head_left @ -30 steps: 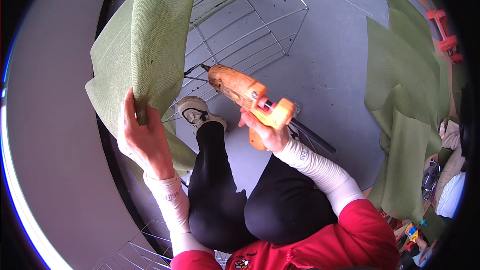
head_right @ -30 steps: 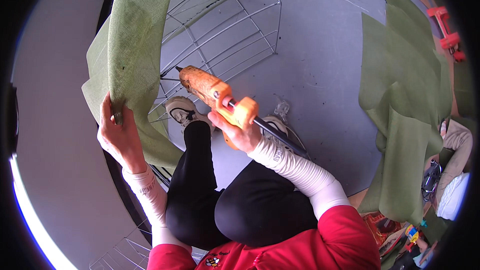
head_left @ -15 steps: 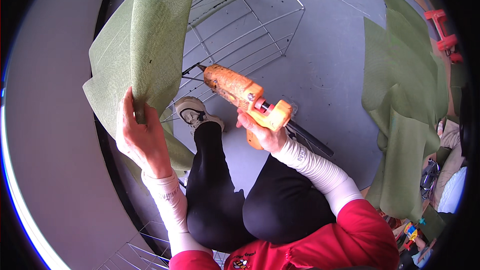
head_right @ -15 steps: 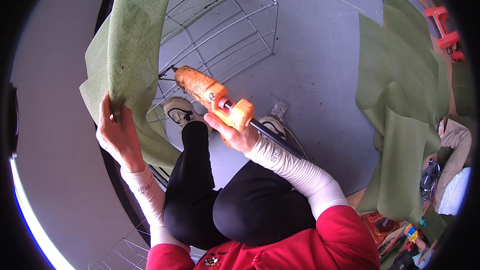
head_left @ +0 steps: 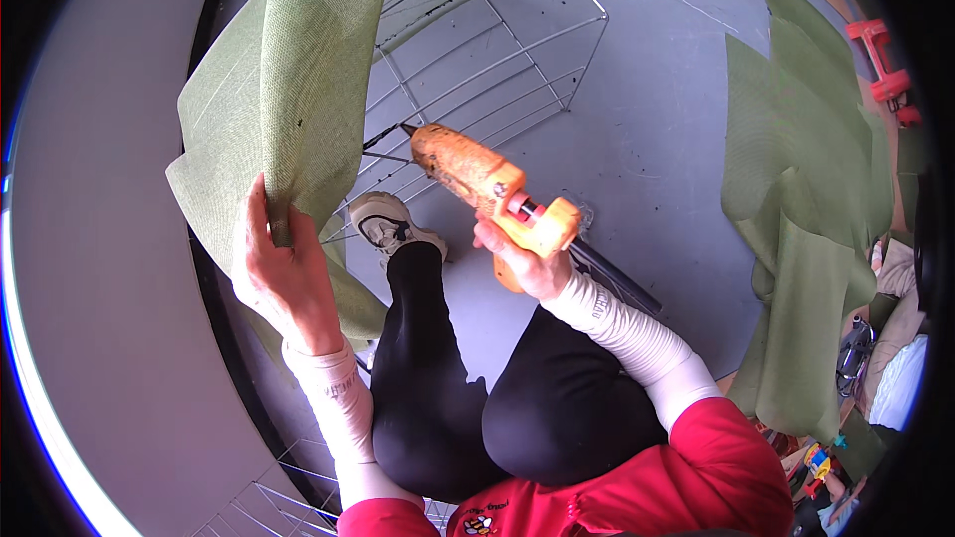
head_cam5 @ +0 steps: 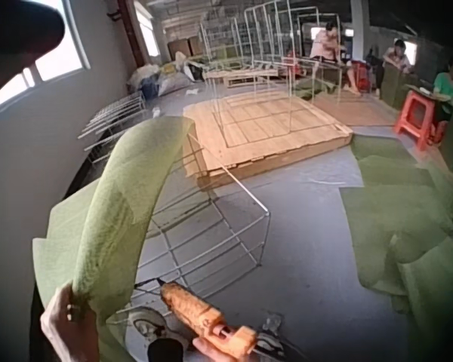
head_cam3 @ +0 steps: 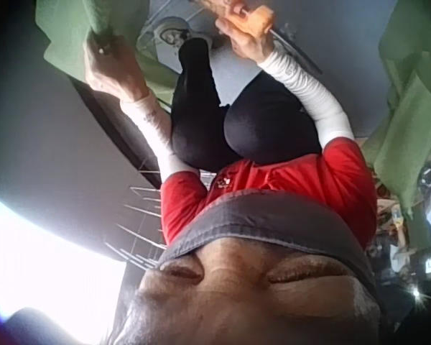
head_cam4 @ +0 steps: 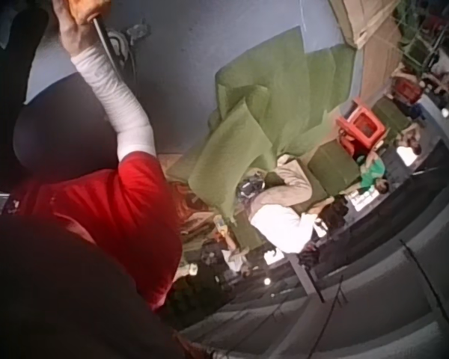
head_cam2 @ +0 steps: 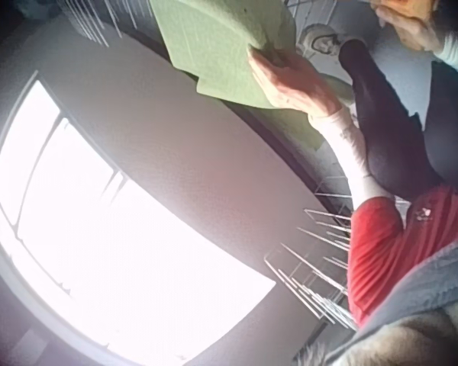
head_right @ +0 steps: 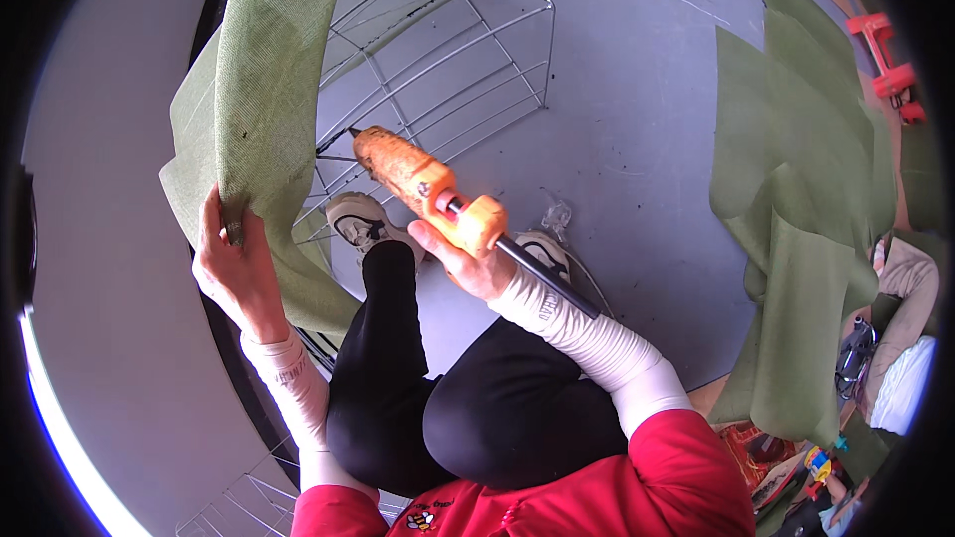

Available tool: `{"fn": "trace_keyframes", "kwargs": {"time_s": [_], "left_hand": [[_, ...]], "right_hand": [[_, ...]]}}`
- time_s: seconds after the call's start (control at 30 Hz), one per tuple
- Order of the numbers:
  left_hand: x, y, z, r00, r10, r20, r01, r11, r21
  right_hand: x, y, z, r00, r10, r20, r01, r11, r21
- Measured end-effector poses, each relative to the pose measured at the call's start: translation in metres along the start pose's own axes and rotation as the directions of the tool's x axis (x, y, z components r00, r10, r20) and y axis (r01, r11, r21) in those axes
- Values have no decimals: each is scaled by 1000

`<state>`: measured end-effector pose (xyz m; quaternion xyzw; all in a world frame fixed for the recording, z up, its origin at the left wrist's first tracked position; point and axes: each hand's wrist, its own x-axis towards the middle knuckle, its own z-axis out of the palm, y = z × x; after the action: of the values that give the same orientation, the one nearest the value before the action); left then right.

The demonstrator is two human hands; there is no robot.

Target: Using a hot glue gun to attach green fabric to a wire mesh frame.

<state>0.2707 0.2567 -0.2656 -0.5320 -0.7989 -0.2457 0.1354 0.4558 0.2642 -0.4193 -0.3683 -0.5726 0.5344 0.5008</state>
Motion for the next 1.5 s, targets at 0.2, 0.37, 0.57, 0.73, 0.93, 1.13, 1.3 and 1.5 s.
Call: {"fn": "trace_keyframes", "kwargs": {"time_s": [0.2,0.37,0.57,0.73,0.93,1.13,1.3,1.5], "left_hand": [[1,-7,0,998,-64,21,64,998,21],[4,-13,2,1000,-20,15,20,1000,-7],[5,-19,2,999,39,2,-39,998,43],[-2,-7,0,1000,22,-5,-22,999,37],[1,-4,2,999,47,-13,-46,998,37],[2,-4,1,1000,25,-3,-24,999,46],[1,-3,-1,999,33,4,-34,998,60],[-1,5,-1,1000,19,3,-19,998,52]], "right_hand": [[0,-25,-8,993,-16,120,21,999,-44],[1,2,1,996,71,59,-71,997,-11],[3,-12,8,993,118,25,-121,955,269],[0,-8,-5,988,150,38,-153,982,107],[0,-11,-7,998,56,-15,-53,989,134],[-1,-6,-6,986,166,17,-167,978,125],[-7,3,-20,990,118,72,-114,992,-60],[-13,4,-27,991,87,100,-84,996,-35]]}}
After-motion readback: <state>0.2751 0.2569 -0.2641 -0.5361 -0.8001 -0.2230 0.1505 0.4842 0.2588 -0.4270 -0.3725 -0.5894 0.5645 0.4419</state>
